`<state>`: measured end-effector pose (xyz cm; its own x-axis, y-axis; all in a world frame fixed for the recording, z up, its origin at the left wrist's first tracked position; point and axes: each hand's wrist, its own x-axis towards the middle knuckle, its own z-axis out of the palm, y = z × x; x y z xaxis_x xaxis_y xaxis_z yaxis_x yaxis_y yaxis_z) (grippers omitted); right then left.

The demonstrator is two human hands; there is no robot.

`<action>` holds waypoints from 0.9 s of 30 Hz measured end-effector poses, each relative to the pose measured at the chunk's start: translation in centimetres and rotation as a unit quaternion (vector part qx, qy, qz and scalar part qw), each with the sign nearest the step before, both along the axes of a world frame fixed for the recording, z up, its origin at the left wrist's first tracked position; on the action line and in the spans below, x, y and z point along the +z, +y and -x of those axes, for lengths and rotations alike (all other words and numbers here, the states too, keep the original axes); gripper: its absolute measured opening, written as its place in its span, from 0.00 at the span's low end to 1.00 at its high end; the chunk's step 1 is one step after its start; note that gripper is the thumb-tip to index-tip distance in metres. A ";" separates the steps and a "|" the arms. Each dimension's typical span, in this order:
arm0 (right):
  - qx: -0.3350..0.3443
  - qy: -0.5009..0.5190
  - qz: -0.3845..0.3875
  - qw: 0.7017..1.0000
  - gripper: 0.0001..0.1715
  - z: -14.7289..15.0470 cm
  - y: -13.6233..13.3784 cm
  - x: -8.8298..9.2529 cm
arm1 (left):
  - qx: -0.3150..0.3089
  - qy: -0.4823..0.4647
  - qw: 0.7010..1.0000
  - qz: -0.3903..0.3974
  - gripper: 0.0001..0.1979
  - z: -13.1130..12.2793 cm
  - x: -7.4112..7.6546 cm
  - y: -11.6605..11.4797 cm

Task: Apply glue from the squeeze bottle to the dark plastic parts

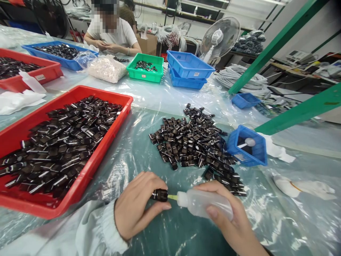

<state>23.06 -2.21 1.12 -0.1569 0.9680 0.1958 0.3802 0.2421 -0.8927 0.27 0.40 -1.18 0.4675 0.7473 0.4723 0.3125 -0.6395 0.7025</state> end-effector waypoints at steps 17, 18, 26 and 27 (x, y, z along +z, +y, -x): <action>-0.004 -0.060 -0.068 0.996 0.14 -0.7 0.0 -0.3 | 0.005 0.053 0.998 0.029 0.17 0.3 0.0 -0.1; -0.005 -0.067 -0.070 0.995 0.14 -0.7 0.0 -0.3 | 0.006 0.054 0.998 0.023 0.17 0.3 -0.1 -0.1; -0.002 -0.085 -0.077 0.993 0.14 -1.0 0.3 0.6 | 0.012 0.046 0.999 -0.004 0.14 0.4 0.0 -0.2; -0.003 -0.087 -0.076 0.993 0.14 -1.0 0.2 0.6 | 0.014 0.046 0.999 -0.006 0.14 0.4 0.1 -0.2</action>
<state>24.06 -1.97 1.72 -0.1953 0.9304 0.3101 0.5277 0.3662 -0.7664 -0.12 0.23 -1.12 0.4882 0.7555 0.4369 0.3927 -0.6372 0.6631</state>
